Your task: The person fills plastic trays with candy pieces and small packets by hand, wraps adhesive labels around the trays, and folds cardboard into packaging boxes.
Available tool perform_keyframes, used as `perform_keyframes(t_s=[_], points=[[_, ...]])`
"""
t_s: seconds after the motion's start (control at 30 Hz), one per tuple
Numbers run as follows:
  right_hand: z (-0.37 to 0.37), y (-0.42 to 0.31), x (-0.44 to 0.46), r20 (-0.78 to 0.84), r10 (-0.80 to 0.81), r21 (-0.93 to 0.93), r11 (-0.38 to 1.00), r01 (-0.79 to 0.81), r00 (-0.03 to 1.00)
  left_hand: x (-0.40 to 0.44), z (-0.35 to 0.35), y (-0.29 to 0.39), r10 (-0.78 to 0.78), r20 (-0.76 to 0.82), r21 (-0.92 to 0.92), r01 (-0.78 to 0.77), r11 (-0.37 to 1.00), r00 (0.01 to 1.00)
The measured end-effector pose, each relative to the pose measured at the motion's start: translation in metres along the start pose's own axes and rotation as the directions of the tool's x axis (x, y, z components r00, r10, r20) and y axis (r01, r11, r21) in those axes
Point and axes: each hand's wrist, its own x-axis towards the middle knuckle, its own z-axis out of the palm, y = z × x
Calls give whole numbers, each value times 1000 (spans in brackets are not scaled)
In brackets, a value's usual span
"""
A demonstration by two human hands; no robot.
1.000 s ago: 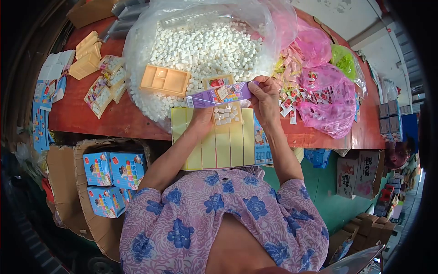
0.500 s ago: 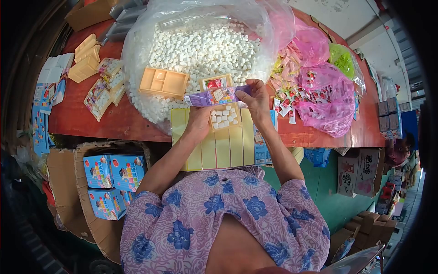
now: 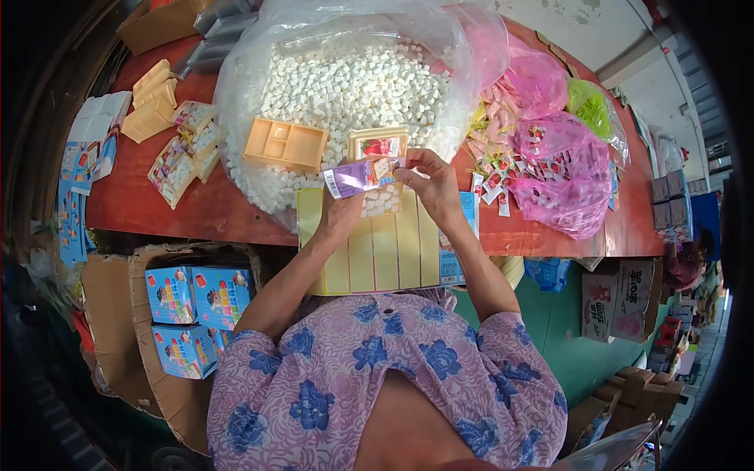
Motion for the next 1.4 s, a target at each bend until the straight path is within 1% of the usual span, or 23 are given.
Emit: perform_keyframes(t_s=[0.03, 0.13, 0.23, 0.33, 0.43, 0.53, 0.63, 0.7, 0.73, 0.77, 0.8, 0.83, 0.87, 0.9, 0.93, 1.0, 1.1, 1.17, 1.2, 1.23, 1.33, 1.37, 1.4], points=[[-1, -3, 1, 46, 54, 114, 992, -59, 997, 0, -1, -5, 101, 7, 106, -101, 989, 995], [-6, -12, 1, 160, 246, 230, 932, -279, 956, -1, -6, -15, 84, 86, 202, -100, 974, 993], [-8, -18, -1, 302, 256, 295, 891, -345, 918, 6, -6, -3, -7, 121, 152, -12, 988, 993], [-11, -15, 0, 302, 204, 286, 912, -293, 931, 9, -4, 0, -115, 178, -64, 128, 990, 977], [-12, -13, 1, 305, 209, 301, 904, -302, 929, 11, 0, 1, -232, 217, -263, 285, 922, 948], [-7, -11, 0, 215, 243, 363, 879, -308, 946, 15, 3, 19, -236, 174, -449, 290, 845, 956], [-7, -8, 2, 164, 244, 319, 904, -286, 956, 20, 9, -12, -200, 202, -644, 284, 711, 959], [-11, -12, 3, 111, 313, 401, 854, -330, 943, 20, 8, -12, -275, 151, -636, 306, 708, 950], [-14, -10, 4, 30, 260, 333, 908, -255, 965, 20, 8, 6, -256, 58, -517, 249, 819, 965], [-16, 10, 9, -51, 205, 242, 952, -187, 977, 19, 2, -25, -169, -167, -140, 147, 979, 971], [-16, 18, 9, -120, 171, 157, 976, -152, 978, 14, 10, -20, 134, -389, 145, -83, 986, 911], [-20, 21, 9, -75, 220, 88, 973, -213, 973, 10, 11, -20, 331, -427, 317, -204, 926, 842], [-17, 36, 11, -87, 181, 89, 981, -173, 980, 10, 12, 9, 524, -270, 553, -316, 771, 808], [-17, 25, 8, -116, 182, 26, 983, -180, 976, 10, 17, 25, 556, -175, 626, -344, 700, 812], [-13, 8, 4, -138, 185, -25, 981, -191, 973, 12, 21, 32, 542, -129, 660, -336, 672, 831], [-7, -4, -3, -161, 76, -112, 989, -95, 984, 15, 25, 25, 436, -105, 604, -291, 742, 894], [-8, -25, -14, -179, 73, -12, 997, -76, 981, 17, 27, 13, 287, -187, 470, -171, 866, 940], [-7, -29, -15, -156, 39, -109, 992, -57, 987, 21, 26, 11, 90, -180, 198, -53, 979, 980], [-8, -32, -15, -144, 25, -155, 987, -47, 989, 24, 25, 11, -9, -151, 60, 18, 998, 988], [-11, -41, -16, -117, 56, -167, 983, -75, 992, 28, 20, 6, -91, -83, -82, 85, 993, 992], [-13, -29, -10, -32, 53, 15, 999, -53, 998, 33, 6, 8, -224, 76, -249, 236, 939, 972], [-13, -27, -8, 1, 47, 51, 998, -47, 999, 33, 2, 12, -219, 153, -258, 253, 933, 964], [-14, -24, -5, 53, 55, 98, 993, -60, 997, 33, 0, 15, -221, 194, -275, 269, 923, 956]])
